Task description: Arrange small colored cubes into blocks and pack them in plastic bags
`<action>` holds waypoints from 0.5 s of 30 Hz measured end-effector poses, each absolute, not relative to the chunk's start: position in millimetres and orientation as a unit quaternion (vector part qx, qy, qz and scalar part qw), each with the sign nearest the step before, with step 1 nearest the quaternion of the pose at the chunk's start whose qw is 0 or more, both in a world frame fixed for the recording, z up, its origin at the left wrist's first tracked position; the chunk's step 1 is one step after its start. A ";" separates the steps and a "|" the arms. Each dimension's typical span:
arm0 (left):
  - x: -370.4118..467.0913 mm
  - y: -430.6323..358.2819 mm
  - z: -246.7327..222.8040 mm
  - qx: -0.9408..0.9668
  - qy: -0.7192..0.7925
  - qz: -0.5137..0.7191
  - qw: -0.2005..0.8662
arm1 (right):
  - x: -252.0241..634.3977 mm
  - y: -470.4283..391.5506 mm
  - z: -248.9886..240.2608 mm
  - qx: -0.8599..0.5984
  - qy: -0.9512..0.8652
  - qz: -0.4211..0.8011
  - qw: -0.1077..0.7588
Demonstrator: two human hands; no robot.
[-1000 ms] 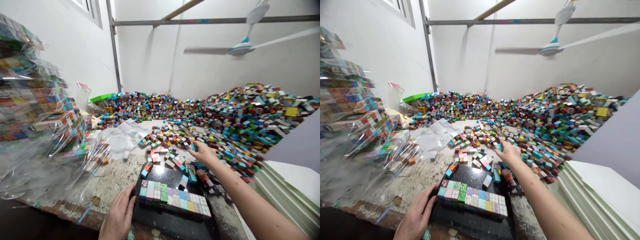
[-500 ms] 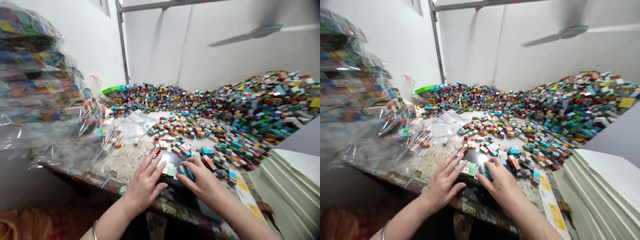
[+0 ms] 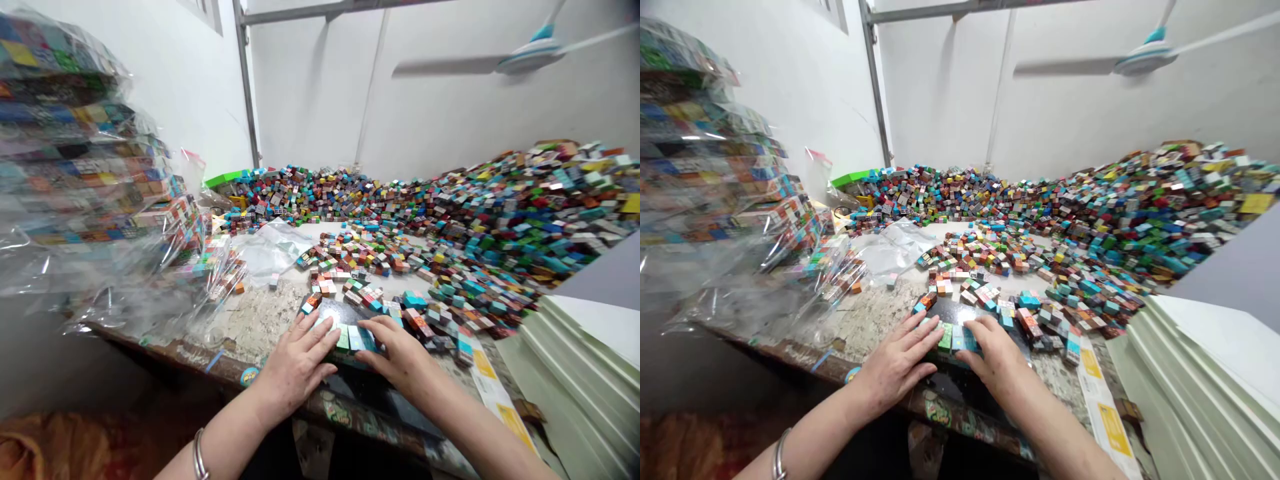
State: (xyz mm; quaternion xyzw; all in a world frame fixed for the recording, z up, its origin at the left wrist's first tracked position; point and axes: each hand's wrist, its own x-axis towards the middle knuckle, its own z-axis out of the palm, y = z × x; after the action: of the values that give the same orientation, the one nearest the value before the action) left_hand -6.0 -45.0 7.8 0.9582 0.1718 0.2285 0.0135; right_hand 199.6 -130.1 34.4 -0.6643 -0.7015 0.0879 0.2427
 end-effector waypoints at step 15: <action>-4.8 -44.0 3.5 0.958 0.165 0.234 -0.029 | 196.9 -134.3 35.0 -0.684 -0.667 0.117 0.272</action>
State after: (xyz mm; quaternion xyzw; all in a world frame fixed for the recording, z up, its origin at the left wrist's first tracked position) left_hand -4.8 -44.0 3.5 0.9576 0.1654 0.2339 -0.0291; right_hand 196.9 -134.3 35.0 -0.6840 -0.6665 0.1169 0.2724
